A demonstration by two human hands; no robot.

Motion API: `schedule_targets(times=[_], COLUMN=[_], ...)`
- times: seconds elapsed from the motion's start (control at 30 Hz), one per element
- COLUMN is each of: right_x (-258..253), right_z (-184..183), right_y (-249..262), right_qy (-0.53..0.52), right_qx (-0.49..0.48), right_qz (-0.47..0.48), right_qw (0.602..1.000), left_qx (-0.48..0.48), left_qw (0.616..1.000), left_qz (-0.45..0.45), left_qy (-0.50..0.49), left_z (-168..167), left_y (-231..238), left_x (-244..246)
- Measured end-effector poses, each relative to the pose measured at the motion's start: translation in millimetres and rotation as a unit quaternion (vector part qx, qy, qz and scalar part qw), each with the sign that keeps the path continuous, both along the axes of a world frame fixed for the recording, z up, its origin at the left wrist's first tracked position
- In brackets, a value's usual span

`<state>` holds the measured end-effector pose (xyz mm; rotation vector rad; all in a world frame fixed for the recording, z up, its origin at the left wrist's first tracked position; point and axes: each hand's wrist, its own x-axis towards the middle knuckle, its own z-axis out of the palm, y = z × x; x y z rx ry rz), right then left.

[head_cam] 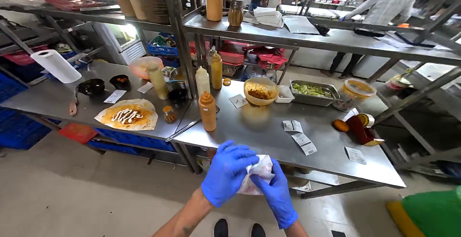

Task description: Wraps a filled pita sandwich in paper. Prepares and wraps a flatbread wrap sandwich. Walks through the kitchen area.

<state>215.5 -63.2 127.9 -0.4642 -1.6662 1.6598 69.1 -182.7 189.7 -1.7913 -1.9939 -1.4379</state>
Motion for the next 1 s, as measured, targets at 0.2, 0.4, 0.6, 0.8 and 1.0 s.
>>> schedule_targets(times=[0.2,0.4,0.6,0.8,1.0], right_x=[3,16,24,30,47], right_z=[13,27,33,36,20], right_y=[-2,-1,4,13,35], right_qy=[-0.004,-0.057,-0.041,-0.007,0.042], right_qx=[-0.058,-0.09,-0.11,-0.063,0.049], right_qz=[-0.007,0.002,0.014,-0.086,-0.058], right_qw=[0.998,0.994,0.993,0.994,0.996], left_qx=[0.074,0.082,0.093,0.131,-0.062], left_qw=[0.996,0.996,0.995,0.977,0.83], left_qz=[0.055,0.009,-0.015,-0.085,-0.086], left_qy=[-0.005,-0.025,-0.011,-0.145,-0.548], left_z=[-54,-57,-52,-42,-25], left_y=[-6,-14,-6,0,39], left_x=[38,44,46,50,37])
